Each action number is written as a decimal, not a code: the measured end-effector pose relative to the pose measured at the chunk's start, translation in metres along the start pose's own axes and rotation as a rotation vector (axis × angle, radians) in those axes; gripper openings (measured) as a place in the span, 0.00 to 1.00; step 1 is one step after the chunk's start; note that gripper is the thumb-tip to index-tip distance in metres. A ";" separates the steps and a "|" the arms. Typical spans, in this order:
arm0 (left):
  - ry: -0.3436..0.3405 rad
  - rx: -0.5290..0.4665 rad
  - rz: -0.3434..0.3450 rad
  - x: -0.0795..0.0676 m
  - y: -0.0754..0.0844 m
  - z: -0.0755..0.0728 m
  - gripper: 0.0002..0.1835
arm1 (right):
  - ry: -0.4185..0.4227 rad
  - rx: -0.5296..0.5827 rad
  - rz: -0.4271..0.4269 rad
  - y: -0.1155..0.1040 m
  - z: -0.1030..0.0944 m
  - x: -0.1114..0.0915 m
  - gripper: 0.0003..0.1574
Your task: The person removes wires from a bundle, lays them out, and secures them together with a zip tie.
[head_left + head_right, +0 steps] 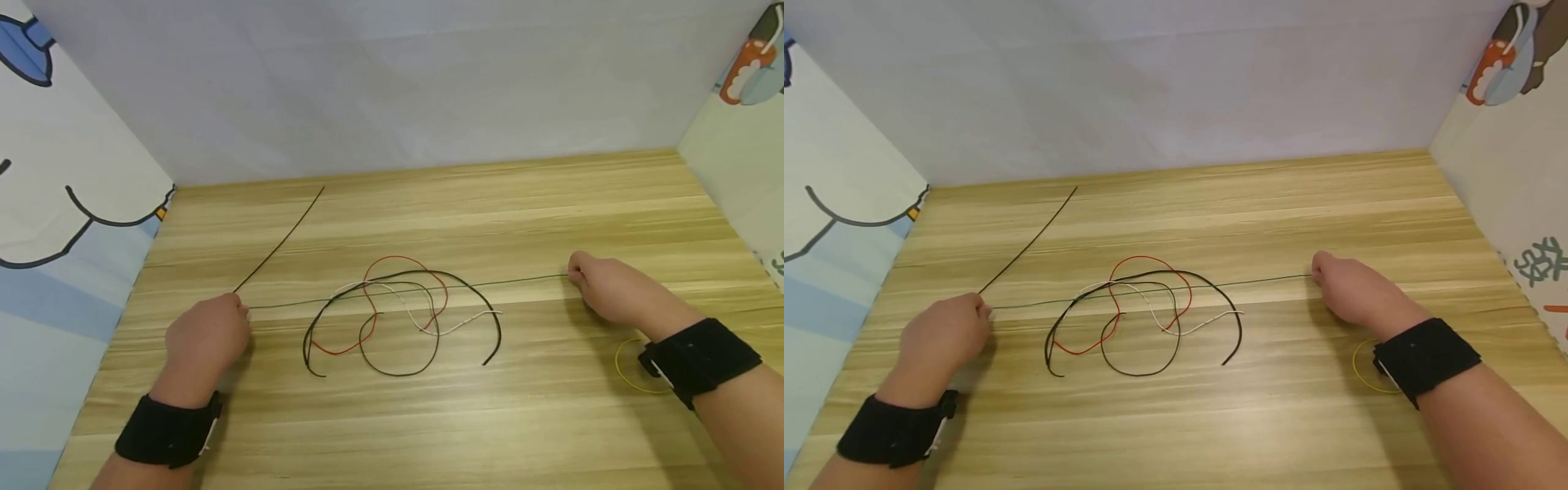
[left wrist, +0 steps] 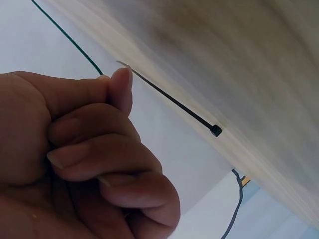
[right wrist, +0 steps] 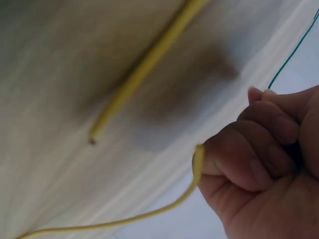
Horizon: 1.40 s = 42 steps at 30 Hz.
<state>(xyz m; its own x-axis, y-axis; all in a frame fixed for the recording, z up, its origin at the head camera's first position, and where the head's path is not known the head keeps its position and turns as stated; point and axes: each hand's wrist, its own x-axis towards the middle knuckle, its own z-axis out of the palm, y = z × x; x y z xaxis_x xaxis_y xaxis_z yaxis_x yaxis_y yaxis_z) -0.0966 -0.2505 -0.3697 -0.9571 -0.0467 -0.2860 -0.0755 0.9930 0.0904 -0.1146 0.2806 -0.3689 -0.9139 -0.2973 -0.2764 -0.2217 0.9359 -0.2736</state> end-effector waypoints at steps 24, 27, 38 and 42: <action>-0.057 0.015 0.329 -0.004 0.002 0.014 0.04 | 0.090 -0.055 -0.089 -0.001 0.002 -0.004 0.08; -0.085 0.009 0.358 -0.006 0.005 0.014 0.08 | 0.089 -0.056 -0.091 0.000 0.003 -0.004 0.08; -0.125 -0.039 0.373 -0.024 0.022 0.014 0.44 | 0.091 -0.067 -0.122 -0.001 0.001 -0.008 0.07; -0.078 -0.052 0.393 -0.027 0.025 0.012 0.38 | 0.082 -0.057 -0.071 0.007 -0.007 -0.011 0.11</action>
<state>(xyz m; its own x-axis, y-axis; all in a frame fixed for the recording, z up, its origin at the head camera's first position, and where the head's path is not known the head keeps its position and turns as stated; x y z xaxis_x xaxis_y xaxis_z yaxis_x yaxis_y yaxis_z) -0.0692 -0.2231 -0.3712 -0.8919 0.3459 -0.2914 0.2762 0.9267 0.2546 -0.1079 0.2917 -0.3616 -0.9195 -0.3487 -0.1815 -0.3034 0.9231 -0.2364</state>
